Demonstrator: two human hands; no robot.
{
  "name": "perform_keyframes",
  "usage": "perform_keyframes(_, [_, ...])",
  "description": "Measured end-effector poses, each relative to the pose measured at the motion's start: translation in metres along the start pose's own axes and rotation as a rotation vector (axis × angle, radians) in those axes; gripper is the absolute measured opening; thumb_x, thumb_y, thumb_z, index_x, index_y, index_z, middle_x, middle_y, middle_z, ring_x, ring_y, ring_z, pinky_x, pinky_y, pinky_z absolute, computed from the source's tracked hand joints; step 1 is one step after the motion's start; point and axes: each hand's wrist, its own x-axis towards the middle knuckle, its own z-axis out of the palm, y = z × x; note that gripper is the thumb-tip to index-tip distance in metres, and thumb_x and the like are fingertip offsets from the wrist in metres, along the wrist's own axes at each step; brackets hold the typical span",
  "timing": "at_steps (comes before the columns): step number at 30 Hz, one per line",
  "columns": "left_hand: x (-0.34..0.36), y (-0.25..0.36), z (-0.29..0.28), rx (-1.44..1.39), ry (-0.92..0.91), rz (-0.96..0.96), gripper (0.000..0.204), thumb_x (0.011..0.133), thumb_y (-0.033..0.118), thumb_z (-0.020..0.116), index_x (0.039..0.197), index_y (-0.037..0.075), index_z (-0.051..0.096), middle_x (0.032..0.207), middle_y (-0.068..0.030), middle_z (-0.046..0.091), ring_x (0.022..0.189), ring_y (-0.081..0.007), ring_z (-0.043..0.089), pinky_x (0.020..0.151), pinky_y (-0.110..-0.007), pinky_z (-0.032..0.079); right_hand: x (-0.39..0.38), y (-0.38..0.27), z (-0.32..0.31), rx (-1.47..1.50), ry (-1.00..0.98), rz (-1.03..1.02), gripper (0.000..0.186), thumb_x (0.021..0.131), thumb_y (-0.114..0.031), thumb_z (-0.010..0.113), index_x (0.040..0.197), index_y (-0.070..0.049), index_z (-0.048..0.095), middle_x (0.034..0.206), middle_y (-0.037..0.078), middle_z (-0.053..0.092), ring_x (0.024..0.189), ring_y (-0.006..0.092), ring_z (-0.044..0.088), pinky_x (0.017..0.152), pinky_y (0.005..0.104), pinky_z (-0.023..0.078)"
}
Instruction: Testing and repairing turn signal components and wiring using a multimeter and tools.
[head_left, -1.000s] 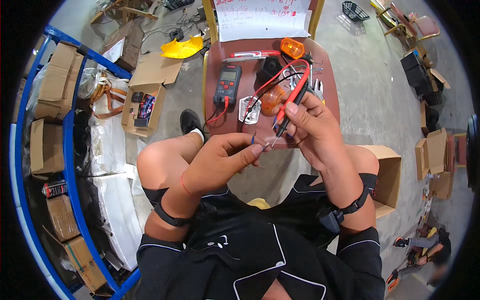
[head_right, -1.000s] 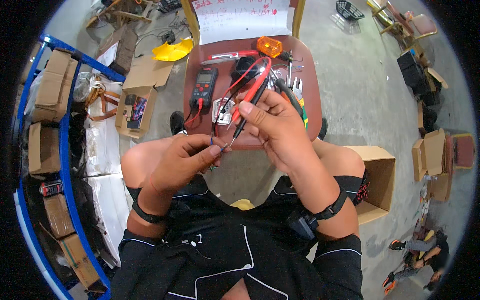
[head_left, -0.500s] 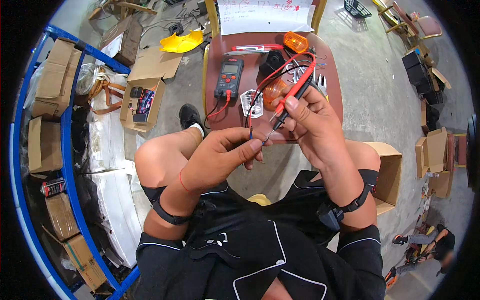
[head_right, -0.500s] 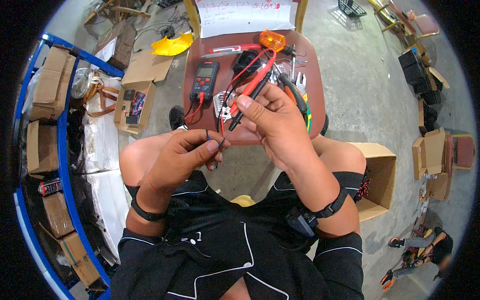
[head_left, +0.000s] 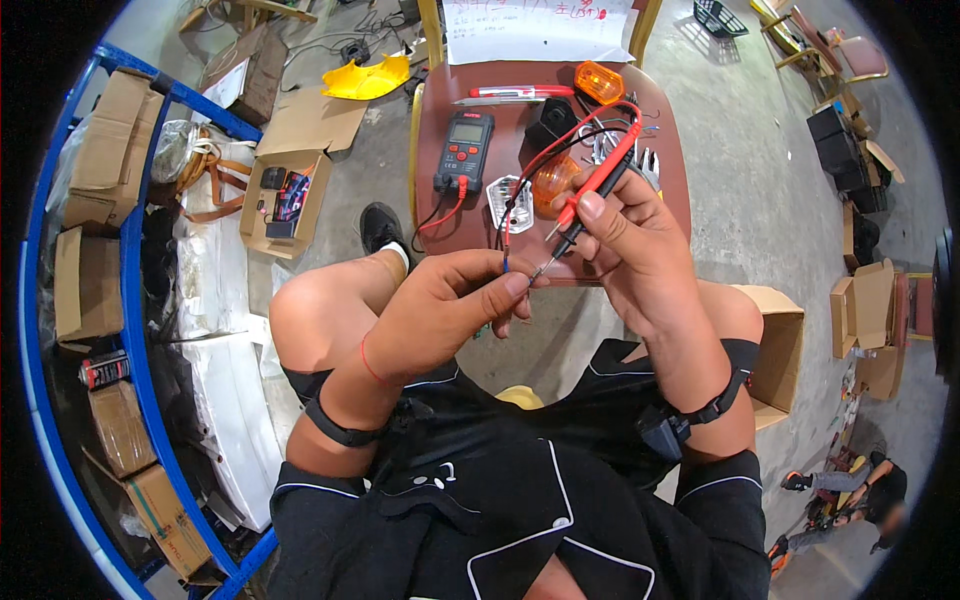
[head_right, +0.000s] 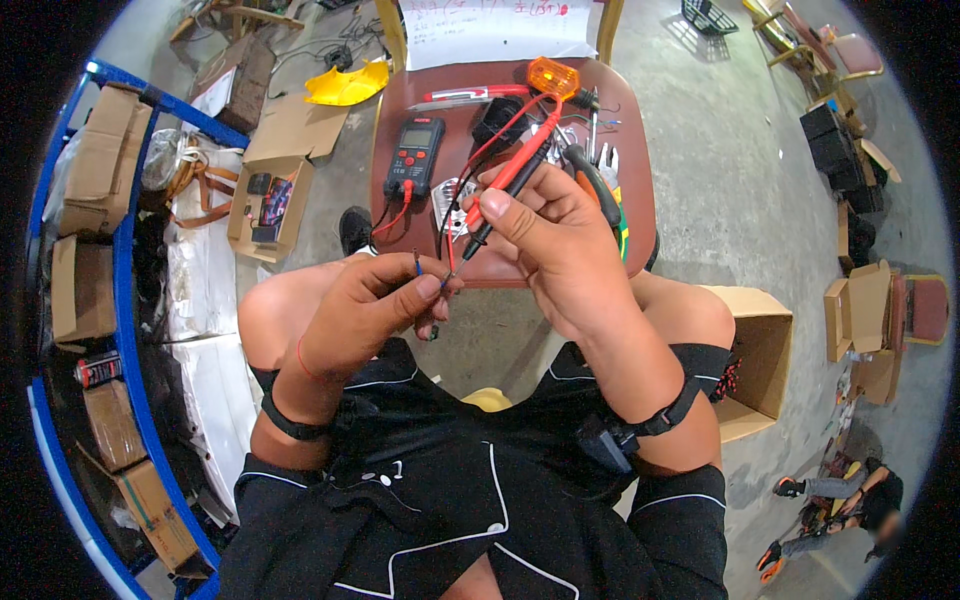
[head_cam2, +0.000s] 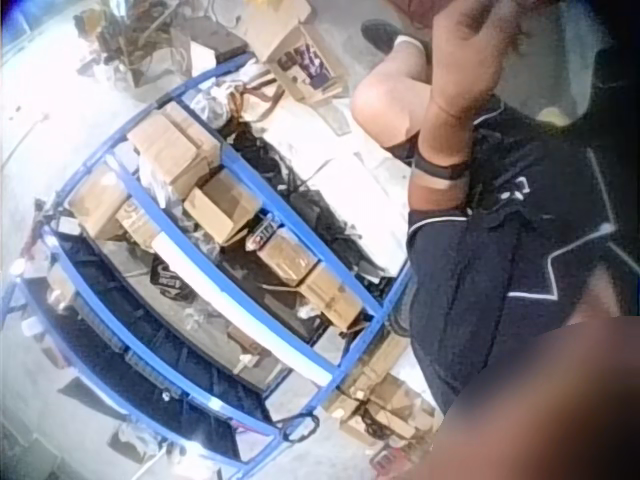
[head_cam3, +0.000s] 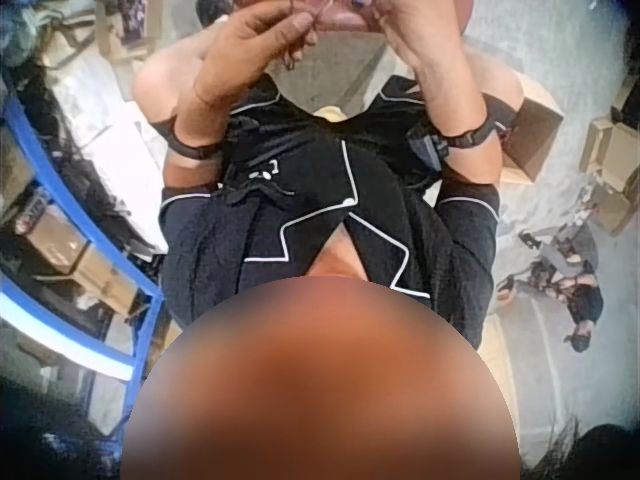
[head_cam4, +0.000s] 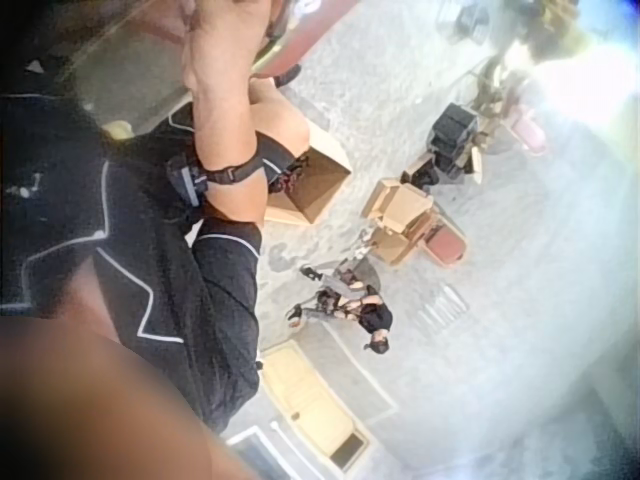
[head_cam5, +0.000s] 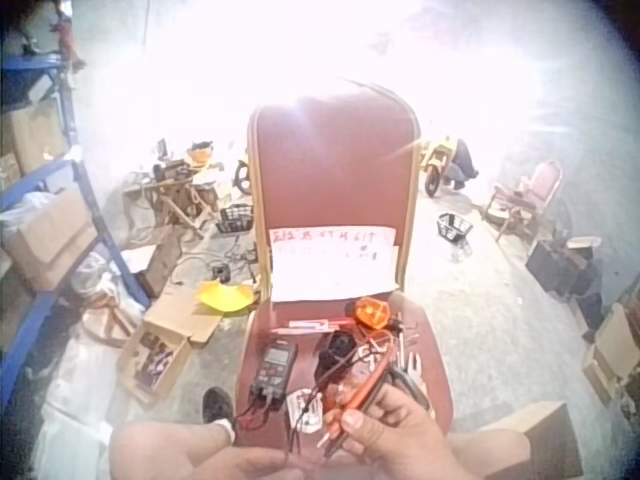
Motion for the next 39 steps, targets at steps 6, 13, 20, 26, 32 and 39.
perform_keyframes(6, [-0.001, 0.002, 0.002, -0.008, 0.012, -0.022, 0.025, 0.096, 0.020, 0.058, 0.108, -0.001, 0.065, 0.083, -0.0012, 0.063, 0.073, -0.0070, 0.056, 0.066, -0.022, 0.047, 0.000, 0.000, 0.004, 0.005, 0.023, -0.031, 0.023, 0.091, -0.012, 0.065, 0.111, -0.002, 0.060, 0.096, 0.004, 0.065, 0.091, 0.0112, 0.063, 0.076, 0.0235, 0.051])
perform_keyframes(13, [-0.001, 0.001, 0.002, -0.032, -0.008, -0.039, 0.027, 0.096, 0.023, 0.060, 0.107, -0.001, 0.066, 0.083, -0.0002, 0.062, 0.072, -0.0059, 0.055, 0.066, -0.021, 0.046, -0.002, 0.000, 0.009, -0.032, 0.042, -0.018, 0.022, 0.091, -0.010, 0.064, 0.111, -0.002, 0.058, 0.097, 0.005, 0.065, 0.085, 0.0090, 0.060, 0.071, 0.0216, 0.049])
perform_keyframes(20, [-0.001, 0.000, 0.001, -0.037, 0.009, -0.032, 0.027, 0.096, 0.023, 0.060, 0.108, -0.002, 0.066, 0.083, -0.0003, 0.062, 0.072, -0.0060, 0.055, 0.066, -0.021, 0.046, 0.001, -0.003, 0.003, -0.041, 0.021, -0.074, 0.023, 0.091, -0.011, 0.065, 0.112, -0.002, 0.058, 0.100, 0.005, 0.066, 0.092, 0.0104, 0.062, 0.074, 0.0221, 0.049])
perform_keyframes(26, [0.000, -0.002, 0.000, -0.022, -0.011, -0.009, 0.024, 0.097, 0.020, 0.057, 0.106, 0.000, 0.064, 0.084, -0.0018, 0.063, 0.077, -0.0073, 0.059, 0.066, -0.021, 0.048, -0.001, 0.001, 0.006, -0.043, 0.015, -0.041, 0.023, 0.091, -0.011, 0.065, 0.110, -0.002, 0.059, 0.100, 0.006, 0.066, 0.093, 0.0110, 0.063, 0.073, 0.0225, 0.050])
perform_keyframes(32, [0.000, -0.005, 0.000, -0.021, 0.004, -0.002, 0.026, 0.097, 0.021, 0.058, 0.107, -0.001, 0.065, 0.083, -0.0010, 0.063, 0.072, -0.0063, 0.055, 0.065, -0.021, 0.047, -0.002, 0.004, 0.006, -0.092, 0.017, 0.023, 0.024, 0.091, -0.013, 0.065, 0.111, -0.002, 0.058, 0.099, 0.007, 0.066, 0.086, 0.0123, 0.064, 0.068, 0.0247, 0.052])
perform_keyframes(39, [0.000, -0.005, 0.003, -0.002, 0.038, -0.023, 0.026, 0.098, 0.022, 0.056, 0.109, 0.001, 0.066, 0.082, -0.0009, 0.063, 0.070, -0.0059, 0.056, 0.063, -0.021, 0.047, -0.003, 0.001, 0.012, -0.095, -0.004, 0.047, 0.025, 0.092, -0.015, 0.063, 0.113, -0.002, 0.056, 0.100, 0.007, 0.066, 0.087, 0.0119, 0.064, 0.073, 0.0269, 0.055])
